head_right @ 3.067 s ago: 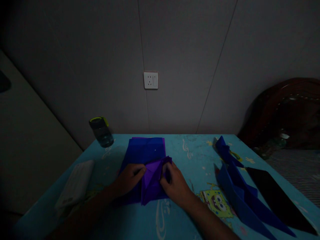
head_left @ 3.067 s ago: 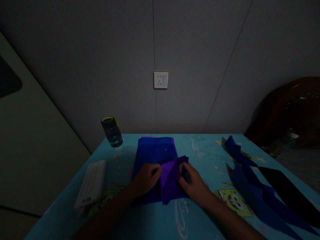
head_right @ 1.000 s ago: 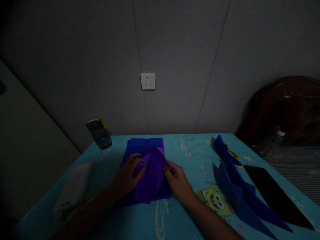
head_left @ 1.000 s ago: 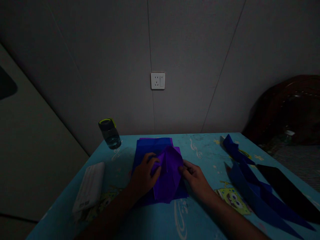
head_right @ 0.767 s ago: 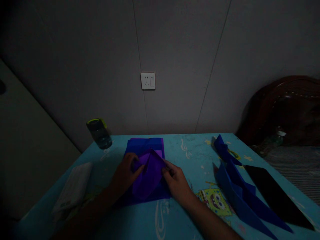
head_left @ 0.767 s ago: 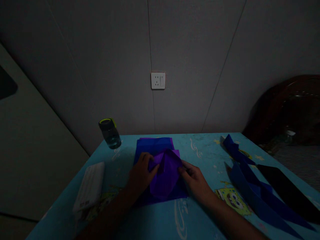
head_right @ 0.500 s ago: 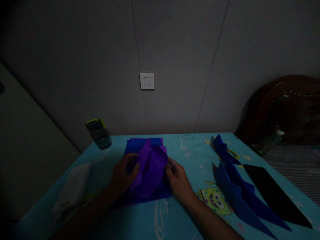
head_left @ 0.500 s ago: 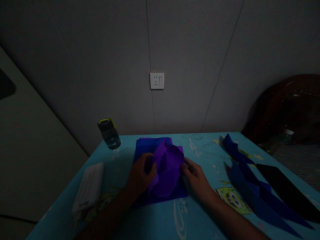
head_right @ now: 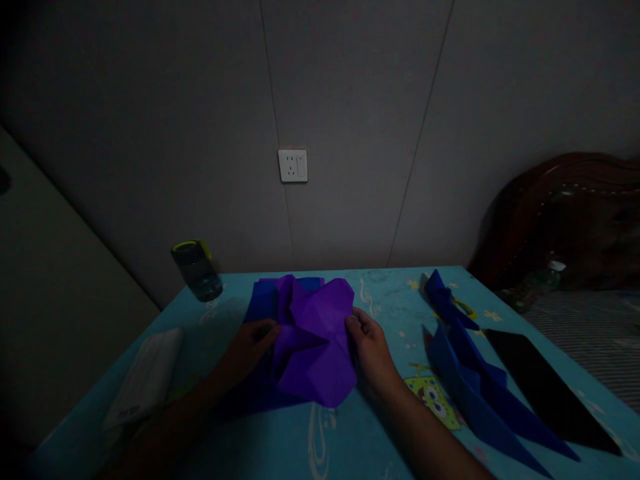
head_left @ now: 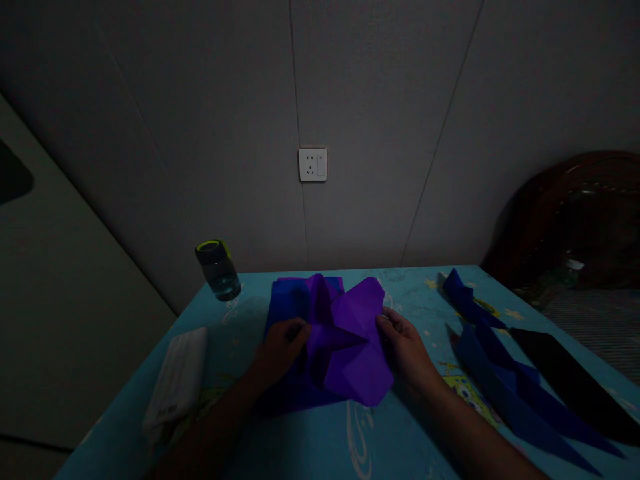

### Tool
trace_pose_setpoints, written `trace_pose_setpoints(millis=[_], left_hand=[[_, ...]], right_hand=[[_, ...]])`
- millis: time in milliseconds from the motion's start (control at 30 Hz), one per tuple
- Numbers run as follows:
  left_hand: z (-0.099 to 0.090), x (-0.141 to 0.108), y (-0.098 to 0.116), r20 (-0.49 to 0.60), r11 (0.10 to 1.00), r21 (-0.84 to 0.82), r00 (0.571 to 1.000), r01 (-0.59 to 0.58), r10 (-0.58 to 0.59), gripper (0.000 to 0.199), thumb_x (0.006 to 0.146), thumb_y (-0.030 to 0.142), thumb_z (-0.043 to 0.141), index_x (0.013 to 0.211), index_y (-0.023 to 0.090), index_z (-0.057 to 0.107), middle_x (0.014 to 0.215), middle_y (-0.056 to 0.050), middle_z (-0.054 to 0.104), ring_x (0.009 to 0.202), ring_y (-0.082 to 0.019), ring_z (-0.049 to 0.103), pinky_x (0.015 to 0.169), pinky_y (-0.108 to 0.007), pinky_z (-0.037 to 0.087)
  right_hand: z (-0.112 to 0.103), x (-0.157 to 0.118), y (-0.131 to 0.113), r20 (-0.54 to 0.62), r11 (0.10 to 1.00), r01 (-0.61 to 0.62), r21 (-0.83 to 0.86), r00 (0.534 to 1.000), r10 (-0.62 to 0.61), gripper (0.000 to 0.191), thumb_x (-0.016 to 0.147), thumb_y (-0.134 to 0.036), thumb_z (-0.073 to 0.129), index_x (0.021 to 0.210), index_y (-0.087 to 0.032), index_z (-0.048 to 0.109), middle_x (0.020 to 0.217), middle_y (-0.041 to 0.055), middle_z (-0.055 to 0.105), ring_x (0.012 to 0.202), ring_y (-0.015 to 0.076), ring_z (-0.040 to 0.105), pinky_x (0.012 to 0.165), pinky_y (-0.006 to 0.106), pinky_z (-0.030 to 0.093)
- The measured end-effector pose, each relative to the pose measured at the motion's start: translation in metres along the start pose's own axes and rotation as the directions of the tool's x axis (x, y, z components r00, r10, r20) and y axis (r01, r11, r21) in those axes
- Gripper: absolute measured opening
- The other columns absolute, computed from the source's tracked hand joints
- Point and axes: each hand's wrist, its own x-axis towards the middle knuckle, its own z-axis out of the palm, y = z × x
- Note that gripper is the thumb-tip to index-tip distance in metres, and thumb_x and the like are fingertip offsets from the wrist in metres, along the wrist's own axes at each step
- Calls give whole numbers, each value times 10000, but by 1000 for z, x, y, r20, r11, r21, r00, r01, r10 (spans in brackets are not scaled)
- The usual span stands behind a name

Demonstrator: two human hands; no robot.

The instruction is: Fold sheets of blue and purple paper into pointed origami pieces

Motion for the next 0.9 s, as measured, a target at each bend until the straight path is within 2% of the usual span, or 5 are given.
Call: trace_pose_setpoints(millis=[133,233,433,767,900], left_hand=[[-8,2,7,8,994,-110,1000,-24,25,332,893,422,490,707,169,598,686,13,603,667,-150,542,629,-242,414],[-14,5,9,5,980,-199,1000,-8,9,355,882,461,499,673,183,568,606,25,568,608,-149,541,616,-247,420],[-29,11,0,-252,939,-343,959,32,-125,323,817,487,592,706,185,569,651,34,559,619,-139,508,582,-224,404],[-36,18,-13,-318,928,-369,930,55,-182,317,799,499,581,744,187,582,678,28,575,630,-148,531,606,-241,441],[-40,19,-8,-382,939,-342,909,27,-165,311,804,491,577,748,185,592,673,24,580,636,-154,535,587,-236,429]], right_hand=[[-3,3,-5,-32,996,-17,90,999,19,360,737,-305,747,1069,-197,658,955,69,764,903,264,711,773,374,550],[-8,6,-12,-87,989,-8,144,996,21,365,677,-261,787,1021,-209,675,948,53,769,905,257,714,786,361,557],[-27,13,-28,-292,983,104,151,955,-56,319,681,-225,758,995,-233,704,926,36,774,932,253,710,813,368,569],[-37,22,-28,-263,991,102,88,962,-76,333,721,-236,738,1050,-226,688,939,44,776,917,246,720,811,369,574],[-38,25,-28,-124,996,-47,81,991,57,344,725,-241,741,1063,-214,683,956,68,773,919,263,719,789,382,577]])
